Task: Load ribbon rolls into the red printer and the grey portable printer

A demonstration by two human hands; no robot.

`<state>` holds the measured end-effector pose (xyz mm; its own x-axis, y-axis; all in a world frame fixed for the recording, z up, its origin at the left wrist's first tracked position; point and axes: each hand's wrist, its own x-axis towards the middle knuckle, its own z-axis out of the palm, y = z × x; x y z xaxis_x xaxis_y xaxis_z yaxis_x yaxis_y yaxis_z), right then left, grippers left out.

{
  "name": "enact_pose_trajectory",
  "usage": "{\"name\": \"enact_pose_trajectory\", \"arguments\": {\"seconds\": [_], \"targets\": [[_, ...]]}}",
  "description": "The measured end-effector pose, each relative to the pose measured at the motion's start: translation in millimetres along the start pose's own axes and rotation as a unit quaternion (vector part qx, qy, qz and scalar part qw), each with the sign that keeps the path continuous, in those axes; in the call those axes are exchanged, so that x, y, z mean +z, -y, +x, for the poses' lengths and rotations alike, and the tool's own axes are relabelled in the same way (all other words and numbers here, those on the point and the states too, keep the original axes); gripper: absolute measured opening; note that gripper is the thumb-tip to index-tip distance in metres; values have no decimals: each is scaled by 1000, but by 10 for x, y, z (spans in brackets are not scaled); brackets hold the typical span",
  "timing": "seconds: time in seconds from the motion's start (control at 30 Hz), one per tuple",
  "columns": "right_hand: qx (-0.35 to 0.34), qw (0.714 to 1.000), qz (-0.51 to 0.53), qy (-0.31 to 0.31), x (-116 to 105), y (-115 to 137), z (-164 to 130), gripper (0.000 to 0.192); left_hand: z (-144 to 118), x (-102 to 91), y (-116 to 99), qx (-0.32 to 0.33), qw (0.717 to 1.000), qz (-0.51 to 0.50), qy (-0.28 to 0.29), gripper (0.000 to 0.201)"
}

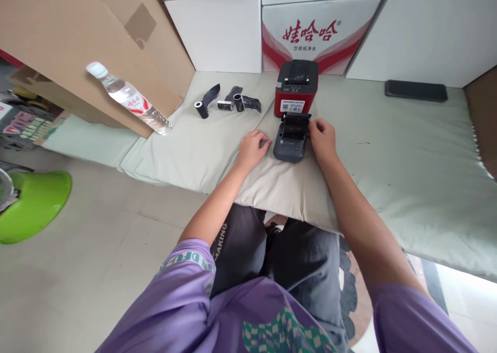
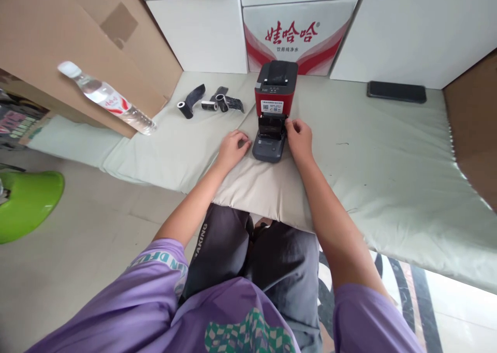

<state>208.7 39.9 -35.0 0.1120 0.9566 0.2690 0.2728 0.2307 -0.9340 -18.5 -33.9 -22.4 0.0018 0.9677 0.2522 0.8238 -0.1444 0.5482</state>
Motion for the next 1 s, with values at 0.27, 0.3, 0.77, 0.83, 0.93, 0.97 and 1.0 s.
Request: {"name": "enact_pose_trajectory", "arguments": {"seconds": [0.27,0.3,0.77,0.83,0.93,0.97,1.0], "targets": [[-22,999,12,33,11,-33,-24,40,-39,13,41,85,988,-125,40,45],[-26,999,5,34,10,-24,-36,39,-49,15,47,93,984,-142,47,48],[-81,995,-51,40,14,50,-157,26,-38,27,-2,122,972,-194,-58,35],[-91,993,-59,42,21,28,-150,27,-13,-28,-38,154,960,-227,-52,46],[-99,992,-61,43,29,4,-144,27,34,-155,-134,160,936,-311,48,64],[-100,992,-60,42,31,-1,-143,28,62,-196,-170,147,927,-334,92,69],[-99,992,-59,41,33,-5,-142,27,103,-231,-205,128,921,-346,127,72]]}}
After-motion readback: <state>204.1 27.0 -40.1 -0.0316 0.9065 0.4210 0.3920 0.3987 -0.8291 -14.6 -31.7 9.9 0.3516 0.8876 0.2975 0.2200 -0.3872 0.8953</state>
